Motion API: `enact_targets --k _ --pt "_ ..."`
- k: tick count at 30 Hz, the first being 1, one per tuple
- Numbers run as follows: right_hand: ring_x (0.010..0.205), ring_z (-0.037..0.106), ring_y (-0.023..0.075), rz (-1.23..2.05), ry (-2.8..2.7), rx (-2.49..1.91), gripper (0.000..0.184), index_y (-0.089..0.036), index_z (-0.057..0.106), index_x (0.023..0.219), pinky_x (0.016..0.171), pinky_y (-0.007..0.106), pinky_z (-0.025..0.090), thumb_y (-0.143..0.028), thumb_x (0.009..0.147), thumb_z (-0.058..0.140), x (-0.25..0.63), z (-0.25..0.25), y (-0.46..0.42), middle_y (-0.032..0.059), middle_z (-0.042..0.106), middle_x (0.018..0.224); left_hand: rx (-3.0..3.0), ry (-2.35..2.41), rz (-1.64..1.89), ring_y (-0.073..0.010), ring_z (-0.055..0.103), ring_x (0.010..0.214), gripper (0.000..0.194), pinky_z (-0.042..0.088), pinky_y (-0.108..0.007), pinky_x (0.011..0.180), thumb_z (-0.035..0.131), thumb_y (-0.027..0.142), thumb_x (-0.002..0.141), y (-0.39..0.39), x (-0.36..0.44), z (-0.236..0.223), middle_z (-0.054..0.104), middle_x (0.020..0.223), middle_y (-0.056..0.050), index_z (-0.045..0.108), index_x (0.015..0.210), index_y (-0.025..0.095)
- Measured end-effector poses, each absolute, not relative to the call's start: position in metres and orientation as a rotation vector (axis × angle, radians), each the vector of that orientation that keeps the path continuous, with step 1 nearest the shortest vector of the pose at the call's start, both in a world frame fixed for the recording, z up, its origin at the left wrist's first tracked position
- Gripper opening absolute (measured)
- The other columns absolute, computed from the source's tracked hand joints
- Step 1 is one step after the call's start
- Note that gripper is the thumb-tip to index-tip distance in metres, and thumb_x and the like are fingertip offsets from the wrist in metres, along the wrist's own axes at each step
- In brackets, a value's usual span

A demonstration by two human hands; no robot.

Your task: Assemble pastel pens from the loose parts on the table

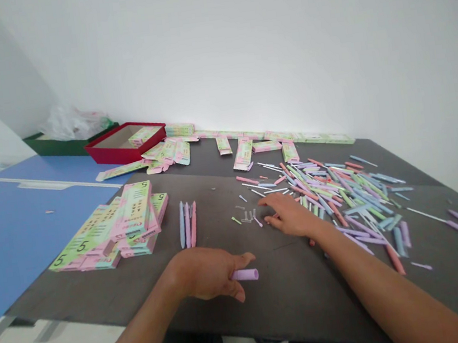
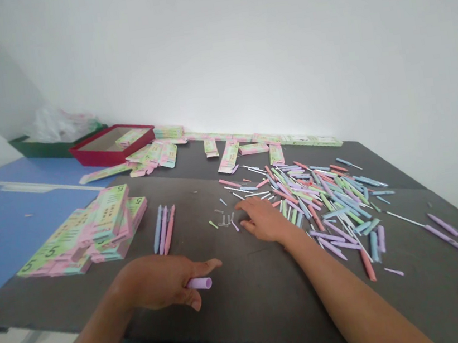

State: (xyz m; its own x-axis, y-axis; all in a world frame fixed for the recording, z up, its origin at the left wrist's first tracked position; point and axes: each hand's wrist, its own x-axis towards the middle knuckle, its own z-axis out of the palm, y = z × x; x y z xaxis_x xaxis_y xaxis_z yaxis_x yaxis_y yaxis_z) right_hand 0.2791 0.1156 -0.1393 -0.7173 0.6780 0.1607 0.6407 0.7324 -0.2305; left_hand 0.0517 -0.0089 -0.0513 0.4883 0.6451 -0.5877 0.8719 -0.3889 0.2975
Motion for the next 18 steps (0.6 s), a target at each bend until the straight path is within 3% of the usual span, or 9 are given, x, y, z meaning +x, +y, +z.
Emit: enact_targets --k 3,8,18 --pt "0.116 0.046 0.0248 0.309 -2.691 -1.027 0.046 -0.018 0.049 0.124 0.097 0.041 0.034 -0.017 0.079 0.057 0.282 -0.14 0.117 0.0112 0.054 0.124 2.151 1.243 -0.521 -0.0297 0.067 0.084 0.071 0.043 -0.029 0.059 0.061 0.046 0.079 -0.009 0.052 -0.051 0.072 0.099 -0.009 0.033 0.143 0.03" --pt "0.121 0.043 0.0248 0.442 -2.74 -0.9 0.059 -0.023 0.041 0.135 0.098 0.042 0.033 -0.022 0.079 0.059 0.275 -0.138 0.113 0.0104 0.049 0.132 2.144 1.247 -0.528 -0.0293 0.067 0.085 0.071 0.044 -0.029 0.06 0.061 0.046 0.079 -0.008 0.053 -0.05 0.072 0.1 -0.01 0.033 0.143 0.029" --pt "0.105 0.049 0.0227 0.354 -2.738 -0.925 0.024 -0.019 0.059 0.11 0.091 0.039 0.035 -0.022 0.088 0.05 0.265 -0.145 0.117 0.0091 0.06 0.108 2.16 1.239 -0.53 -0.0283 0.068 0.078 0.069 0.04 -0.027 0.053 0.062 0.045 0.079 -0.01 0.054 -0.055 0.073 0.094 -0.009 0.037 0.141 0.028"
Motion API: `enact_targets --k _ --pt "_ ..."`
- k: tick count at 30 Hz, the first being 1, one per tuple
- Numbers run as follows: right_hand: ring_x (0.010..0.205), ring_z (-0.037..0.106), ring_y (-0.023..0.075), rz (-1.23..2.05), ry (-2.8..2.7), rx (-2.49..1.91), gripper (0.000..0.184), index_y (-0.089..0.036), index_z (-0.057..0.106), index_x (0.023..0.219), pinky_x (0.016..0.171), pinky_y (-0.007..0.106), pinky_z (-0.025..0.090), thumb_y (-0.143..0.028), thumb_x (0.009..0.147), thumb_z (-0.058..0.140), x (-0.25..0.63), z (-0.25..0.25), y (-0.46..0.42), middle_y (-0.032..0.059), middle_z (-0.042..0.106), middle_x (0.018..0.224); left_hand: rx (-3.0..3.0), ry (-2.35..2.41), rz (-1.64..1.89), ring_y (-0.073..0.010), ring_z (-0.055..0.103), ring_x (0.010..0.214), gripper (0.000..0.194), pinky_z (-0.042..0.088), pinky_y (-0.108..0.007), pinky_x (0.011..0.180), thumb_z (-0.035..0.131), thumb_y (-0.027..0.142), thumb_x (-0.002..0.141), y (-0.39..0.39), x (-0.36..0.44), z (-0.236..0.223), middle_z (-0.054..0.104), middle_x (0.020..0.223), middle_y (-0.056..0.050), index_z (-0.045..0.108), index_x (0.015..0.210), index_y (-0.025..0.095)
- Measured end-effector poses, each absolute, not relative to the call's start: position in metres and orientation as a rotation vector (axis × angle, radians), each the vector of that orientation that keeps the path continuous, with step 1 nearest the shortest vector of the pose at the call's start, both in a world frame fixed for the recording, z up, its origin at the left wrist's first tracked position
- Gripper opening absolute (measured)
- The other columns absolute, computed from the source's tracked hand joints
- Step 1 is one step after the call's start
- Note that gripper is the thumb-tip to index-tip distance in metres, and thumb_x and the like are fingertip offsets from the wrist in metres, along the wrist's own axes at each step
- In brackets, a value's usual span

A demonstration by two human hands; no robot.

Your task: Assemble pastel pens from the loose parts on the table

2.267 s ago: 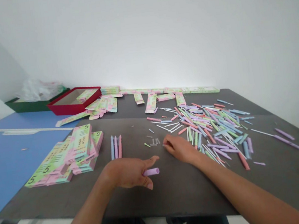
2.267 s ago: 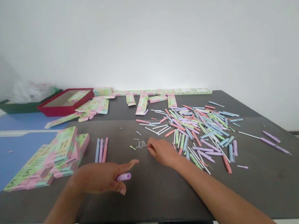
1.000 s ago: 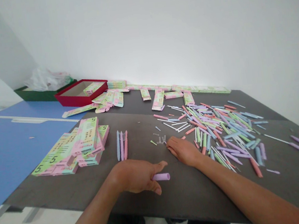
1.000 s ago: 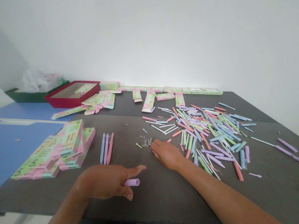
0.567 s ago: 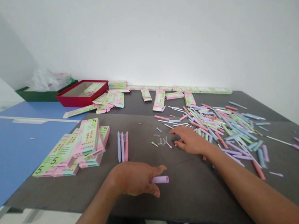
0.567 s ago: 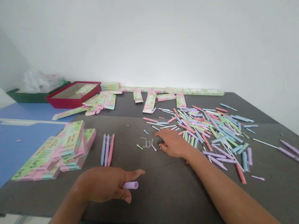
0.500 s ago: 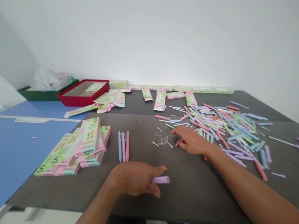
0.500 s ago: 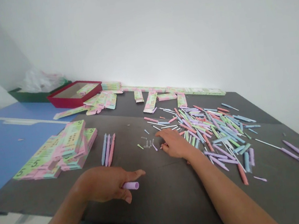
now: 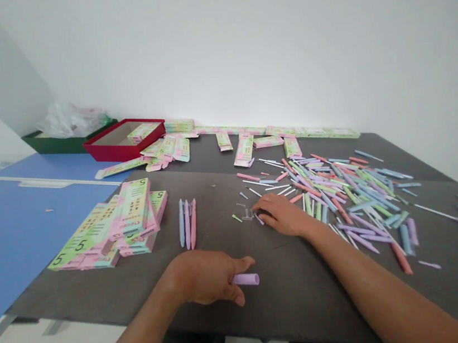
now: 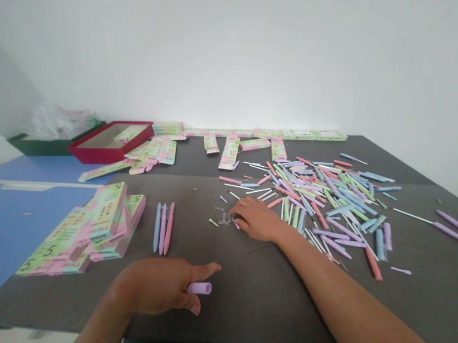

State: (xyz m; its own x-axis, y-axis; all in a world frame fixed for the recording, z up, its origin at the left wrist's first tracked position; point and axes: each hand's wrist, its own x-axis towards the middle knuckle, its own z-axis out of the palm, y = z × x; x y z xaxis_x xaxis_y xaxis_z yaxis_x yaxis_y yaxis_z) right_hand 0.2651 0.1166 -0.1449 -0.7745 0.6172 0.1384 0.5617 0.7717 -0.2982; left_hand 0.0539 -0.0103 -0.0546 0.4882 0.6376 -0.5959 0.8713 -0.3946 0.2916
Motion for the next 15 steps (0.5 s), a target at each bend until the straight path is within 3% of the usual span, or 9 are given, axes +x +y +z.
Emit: enact_targets --k 15 --pt "0.102 0.05 0.021 0.397 -2.737 -0.867 0.024 -0.02 0.059 0.108 0.088 0.036 0.036 -0.016 0.087 0.05 0.2672 -0.1467 0.116 0.0071 0.062 0.106 2.173 1.233 -0.53 -0.026 0.068 0.07 0.066 0.034 -0.025 0.047 0.061 0.045 0.079 -0.0156 0.0586 -0.0583 0.074 0.088 -0.008 0.041 0.139 0.028"
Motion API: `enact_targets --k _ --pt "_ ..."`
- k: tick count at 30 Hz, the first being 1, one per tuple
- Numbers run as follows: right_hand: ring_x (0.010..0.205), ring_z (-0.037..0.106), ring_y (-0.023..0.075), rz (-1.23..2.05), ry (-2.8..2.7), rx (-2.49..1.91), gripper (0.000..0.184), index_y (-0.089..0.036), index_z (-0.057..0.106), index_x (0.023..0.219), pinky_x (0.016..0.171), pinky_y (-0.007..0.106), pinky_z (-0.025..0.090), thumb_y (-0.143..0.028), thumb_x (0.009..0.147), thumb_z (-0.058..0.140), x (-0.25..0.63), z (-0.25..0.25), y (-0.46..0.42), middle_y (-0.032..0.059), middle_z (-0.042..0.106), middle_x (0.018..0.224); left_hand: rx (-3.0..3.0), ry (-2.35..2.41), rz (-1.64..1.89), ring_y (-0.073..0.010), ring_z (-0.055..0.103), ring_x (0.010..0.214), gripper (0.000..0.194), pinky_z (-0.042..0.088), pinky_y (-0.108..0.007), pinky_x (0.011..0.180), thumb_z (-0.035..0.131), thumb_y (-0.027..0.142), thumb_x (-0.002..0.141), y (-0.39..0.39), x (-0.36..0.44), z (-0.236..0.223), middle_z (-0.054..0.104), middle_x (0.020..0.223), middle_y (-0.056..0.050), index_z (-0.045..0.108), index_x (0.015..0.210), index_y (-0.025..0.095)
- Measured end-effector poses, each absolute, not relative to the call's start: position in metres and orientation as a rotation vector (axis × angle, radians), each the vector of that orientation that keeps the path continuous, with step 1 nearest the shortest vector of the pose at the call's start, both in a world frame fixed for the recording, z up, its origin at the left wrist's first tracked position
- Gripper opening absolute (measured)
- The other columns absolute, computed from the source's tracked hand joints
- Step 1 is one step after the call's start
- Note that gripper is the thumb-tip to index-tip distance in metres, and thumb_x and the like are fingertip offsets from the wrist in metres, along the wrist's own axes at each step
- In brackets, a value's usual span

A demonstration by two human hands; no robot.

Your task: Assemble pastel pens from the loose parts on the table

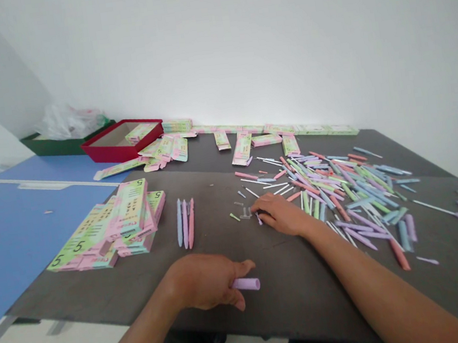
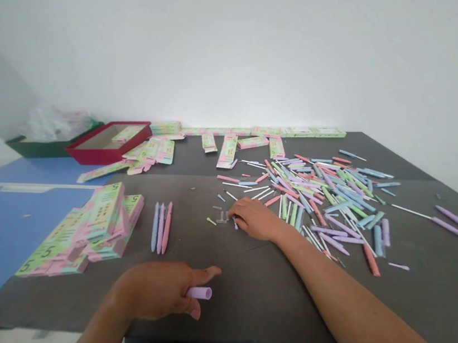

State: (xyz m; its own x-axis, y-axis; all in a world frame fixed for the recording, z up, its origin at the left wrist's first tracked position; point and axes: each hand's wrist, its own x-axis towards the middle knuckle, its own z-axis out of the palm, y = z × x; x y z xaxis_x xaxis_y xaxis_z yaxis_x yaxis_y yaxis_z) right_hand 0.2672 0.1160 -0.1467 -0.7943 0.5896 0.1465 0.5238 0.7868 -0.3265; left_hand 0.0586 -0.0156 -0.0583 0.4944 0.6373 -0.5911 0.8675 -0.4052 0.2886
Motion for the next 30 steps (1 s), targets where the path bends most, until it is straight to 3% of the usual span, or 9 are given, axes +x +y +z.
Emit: enact_targets --k 5,9,13,23,30 --pt "0.103 0.049 0.0225 0.348 -2.71 -0.933 0.035 -0.018 0.052 0.116 0.087 0.035 0.036 -0.028 0.083 0.06 0.274 -0.142 0.112 0.009 0.058 0.109 2.191 1.233 -0.538 -0.028 0.068 0.069 0.066 0.033 -0.026 0.046 0.063 0.045 0.078 -0.016 0.06 -0.057 0.074 0.087 -0.009 0.043 0.138 0.027" --pt "0.095 0.051 0.0231 0.258 -2.728 -1.113 0.026 -0.018 0.057 0.093 0.081 0.036 0.036 -0.041 0.081 0.062 0.274 -0.139 0.104 0.0072 0.058 0.096 2.185 1.235 -0.536 -0.0274 0.068 0.068 0.065 0.034 -0.026 0.045 0.063 0.044 0.078 -0.017 0.062 -0.059 0.074 0.086 -0.008 0.043 0.138 0.028" --pt "0.094 0.05 0.026 0.097 -2.74 -1.307 0.032 -0.019 0.059 0.079 0.083 0.04 0.034 -0.051 0.08 0.059 0.264 -0.141 0.093 0.0081 0.055 0.092 2.181 1.233 -0.532 -0.0278 0.068 0.069 0.066 0.034 -0.026 0.045 0.064 0.045 0.077 -0.019 0.064 -0.06 0.074 0.085 -0.008 0.043 0.137 0.029" --pt "0.101 0.048 0.0291 -0.091 -2.726 -1.486 0.029 -0.017 0.062 0.089 0.087 0.043 0.032 -0.043 0.087 0.048 0.249 -0.144 0.085 0.013 0.058 0.1 2.141 1.247 -0.533 -0.0304 0.068 0.079 0.067 0.04 -0.028 0.052 0.064 0.045 0.076 -0.021 0.064 -0.059 0.074 0.094 -0.01 0.043 0.138 0.029" --pt "0.098 0.05 0.0284 -0.114 -2.703 -1.488 0.026 -0.017 0.061 0.088 0.084 0.043 0.034 -0.038 0.088 0.046 0.249 -0.146 0.086 0.0123 0.058 0.098 2.151 1.258 -0.521 -0.0294 0.068 0.073 0.067 0.039 -0.027 0.049 0.064 0.046 0.075 -0.022 0.064 -0.061 0.074 0.088 -0.008 0.045 0.137 0.028"
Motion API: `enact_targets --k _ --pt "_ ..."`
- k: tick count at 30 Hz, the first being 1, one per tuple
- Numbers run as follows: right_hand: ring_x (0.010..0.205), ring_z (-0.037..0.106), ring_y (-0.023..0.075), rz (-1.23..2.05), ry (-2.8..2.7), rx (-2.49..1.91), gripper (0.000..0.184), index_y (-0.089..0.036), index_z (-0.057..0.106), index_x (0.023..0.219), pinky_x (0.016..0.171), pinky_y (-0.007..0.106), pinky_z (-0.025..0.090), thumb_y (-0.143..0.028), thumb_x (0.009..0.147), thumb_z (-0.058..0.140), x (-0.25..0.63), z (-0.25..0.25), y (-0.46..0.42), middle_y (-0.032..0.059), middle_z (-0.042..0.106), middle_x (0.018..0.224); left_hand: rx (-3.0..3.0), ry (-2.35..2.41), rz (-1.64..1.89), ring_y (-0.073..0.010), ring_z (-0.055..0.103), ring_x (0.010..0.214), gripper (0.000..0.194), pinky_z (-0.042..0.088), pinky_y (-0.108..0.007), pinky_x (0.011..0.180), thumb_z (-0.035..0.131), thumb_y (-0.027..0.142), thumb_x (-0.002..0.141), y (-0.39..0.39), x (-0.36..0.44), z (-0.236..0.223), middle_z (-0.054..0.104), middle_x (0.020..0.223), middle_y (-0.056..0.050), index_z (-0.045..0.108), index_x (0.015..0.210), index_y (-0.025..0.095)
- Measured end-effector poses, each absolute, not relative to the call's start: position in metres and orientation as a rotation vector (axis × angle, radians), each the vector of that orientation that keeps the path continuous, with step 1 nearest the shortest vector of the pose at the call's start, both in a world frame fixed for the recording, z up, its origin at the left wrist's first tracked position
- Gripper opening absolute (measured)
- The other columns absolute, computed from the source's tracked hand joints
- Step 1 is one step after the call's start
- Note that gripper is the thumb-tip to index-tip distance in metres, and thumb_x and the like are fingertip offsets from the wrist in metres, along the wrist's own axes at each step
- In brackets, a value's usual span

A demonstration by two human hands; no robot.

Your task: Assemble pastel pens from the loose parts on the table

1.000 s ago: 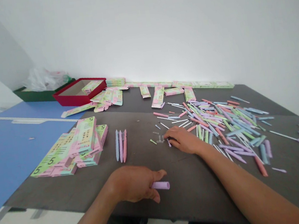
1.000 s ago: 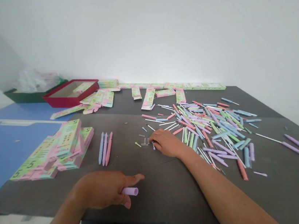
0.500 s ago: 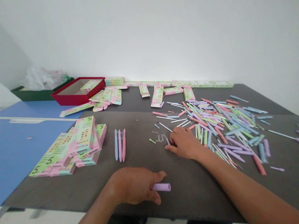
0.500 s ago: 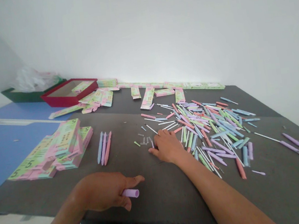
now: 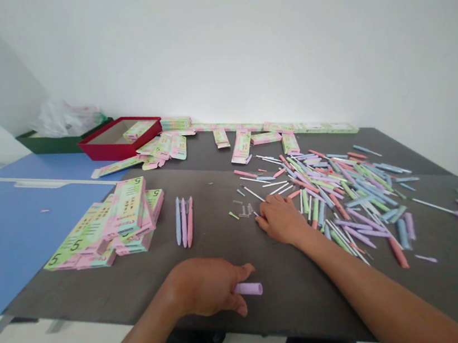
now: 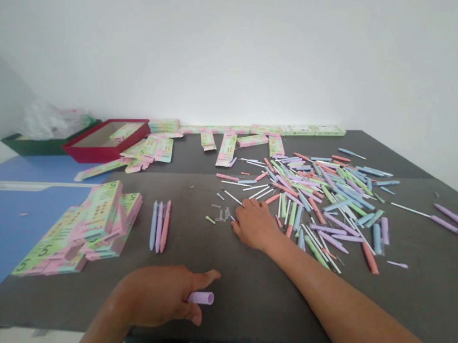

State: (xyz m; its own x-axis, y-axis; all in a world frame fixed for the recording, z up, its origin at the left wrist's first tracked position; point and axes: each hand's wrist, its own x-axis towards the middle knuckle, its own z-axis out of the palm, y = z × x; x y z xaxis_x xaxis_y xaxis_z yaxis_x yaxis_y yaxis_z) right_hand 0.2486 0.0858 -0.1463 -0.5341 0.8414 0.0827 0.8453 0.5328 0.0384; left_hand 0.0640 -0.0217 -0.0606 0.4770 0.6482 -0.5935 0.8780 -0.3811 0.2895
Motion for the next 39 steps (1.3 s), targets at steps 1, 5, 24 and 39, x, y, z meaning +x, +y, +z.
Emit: enact_targets --k 1,5,24,39 --pt "0.098 0.05 0.0285 -0.113 -2.702 -1.486 0.026 -0.017 0.061 0.087 0.084 0.043 0.034 -0.038 0.088 0.046 0.249 -0.146 0.086 0.0124 0.058 0.098 2.153 1.256 -0.516 -0.0287 0.068 0.071 0.066 0.038 -0.027 0.048 0.064 0.045 0.075 -0.022 0.064 -0.061 0.074 0.087 -0.008 0.045 0.137 0.028" --pt "0.098 0.05 0.029 -0.087 -2.715 -1.474 0.025 -0.017 0.061 0.087 0.084 0.044 0.035 -0.037 0.088 0.046 0.249 -0.145 0.087 0.0138 0.059 0.099 2.156 1.253 -0.495 -0.0279 0.068 0.071 0.066 0.037 -0.026 0.047 0.064 0.046 0.075 -0.023 0.063 -0.06 0.074 0.086 -0.008 0.046 0.136 0.028" --pt "0.097 0.051 0.029 -0.072 -2.716 -1.478 0.026 -0.016 0.062 0.088 0.084 0.044 0.035 -0.035 0.09 0.045 0.248 -0.145 0.089 0.0145 0.059 0.098 2.176 1.259 -0.454 -0.0268 0.067 0.069 0.064 0.039 -0.028 0.047 0.064 0.044 0.077 -0.027 0.064 -0.063 0.073 0.084 -0.008 0.047 0.135 0.025" --pt "0.116 0.044 0.0279 0.264 -2.768 -1.129 0.064 -0.021 0.036 0.137 0.095 0.043 0.032 -0.031 0.079 0.06 0.269 -0.136 0.108 0.0128 0.052 0.125 2.15 1.264 -0.473 -0.0247 0.067 0.069 0.06 0.039 -0.026 0.049 0.064 0.044 0.076 -0.029 0.063 -0.061 0.072 0.081 -0.005 0.048 0.133 0.031"
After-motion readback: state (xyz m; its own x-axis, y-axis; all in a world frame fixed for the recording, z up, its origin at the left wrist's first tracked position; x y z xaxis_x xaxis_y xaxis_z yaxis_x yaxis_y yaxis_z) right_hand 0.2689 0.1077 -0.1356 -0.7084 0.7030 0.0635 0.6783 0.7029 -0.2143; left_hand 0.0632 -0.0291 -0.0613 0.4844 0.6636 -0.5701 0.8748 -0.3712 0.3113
